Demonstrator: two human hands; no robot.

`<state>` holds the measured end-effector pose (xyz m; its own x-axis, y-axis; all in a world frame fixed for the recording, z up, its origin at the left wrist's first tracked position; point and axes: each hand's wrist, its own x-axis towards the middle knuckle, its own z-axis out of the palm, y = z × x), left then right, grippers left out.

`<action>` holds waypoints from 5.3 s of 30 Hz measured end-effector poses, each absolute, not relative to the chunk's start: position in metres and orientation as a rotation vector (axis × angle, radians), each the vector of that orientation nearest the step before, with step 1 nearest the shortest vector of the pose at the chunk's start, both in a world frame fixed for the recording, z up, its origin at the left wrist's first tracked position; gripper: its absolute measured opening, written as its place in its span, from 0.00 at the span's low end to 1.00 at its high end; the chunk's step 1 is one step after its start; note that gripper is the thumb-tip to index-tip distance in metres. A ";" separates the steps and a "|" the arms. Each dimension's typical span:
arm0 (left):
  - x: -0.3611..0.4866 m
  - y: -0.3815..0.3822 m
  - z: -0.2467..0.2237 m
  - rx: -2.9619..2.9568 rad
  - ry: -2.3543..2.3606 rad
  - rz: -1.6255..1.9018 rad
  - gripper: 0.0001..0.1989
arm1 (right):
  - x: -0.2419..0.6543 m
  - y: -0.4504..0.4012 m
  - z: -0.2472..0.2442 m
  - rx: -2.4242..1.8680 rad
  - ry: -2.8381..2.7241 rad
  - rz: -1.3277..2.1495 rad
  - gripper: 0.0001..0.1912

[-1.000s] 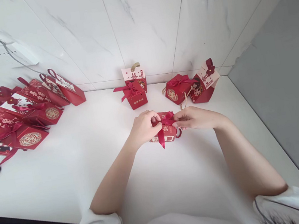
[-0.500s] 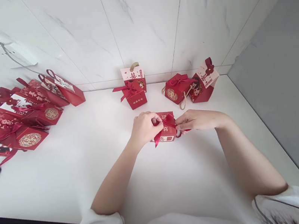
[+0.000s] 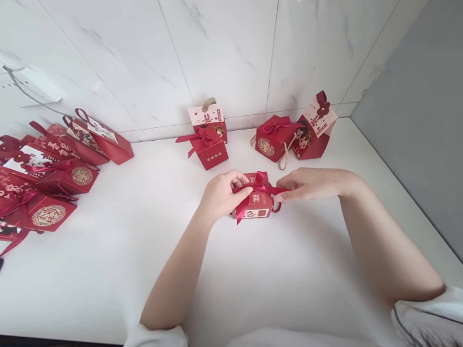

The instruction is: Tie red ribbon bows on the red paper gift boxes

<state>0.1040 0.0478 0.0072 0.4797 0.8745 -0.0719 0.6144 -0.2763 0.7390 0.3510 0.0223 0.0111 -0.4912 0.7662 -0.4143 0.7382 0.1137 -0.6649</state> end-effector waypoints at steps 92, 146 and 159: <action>0.101 0.057 -0.003 2.055 1.137 0.536 0.08 | 0.324 -0.001 0.031 -1.437 -2.407 0.969 0.09; 0.096 0.064 -0.003 1.597 1.015 0.450 0.09 | 0.341 0.038 -0.013 -1.395 -2.140 0.889 0.18; 0.094 0.067 -0.005 1.600 0.960 0.450 0.06 | 0.346 0.043 -0.021 -1.188 -2.113 1.139 0.17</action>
<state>0.0941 0.0667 -0.0053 0.5905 0.7798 -0.2077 0.3392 -0.0064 0.9407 0.3462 0.0429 -0.0209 -0.5218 0.8530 -0.0044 0.4726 0.2848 -0.8340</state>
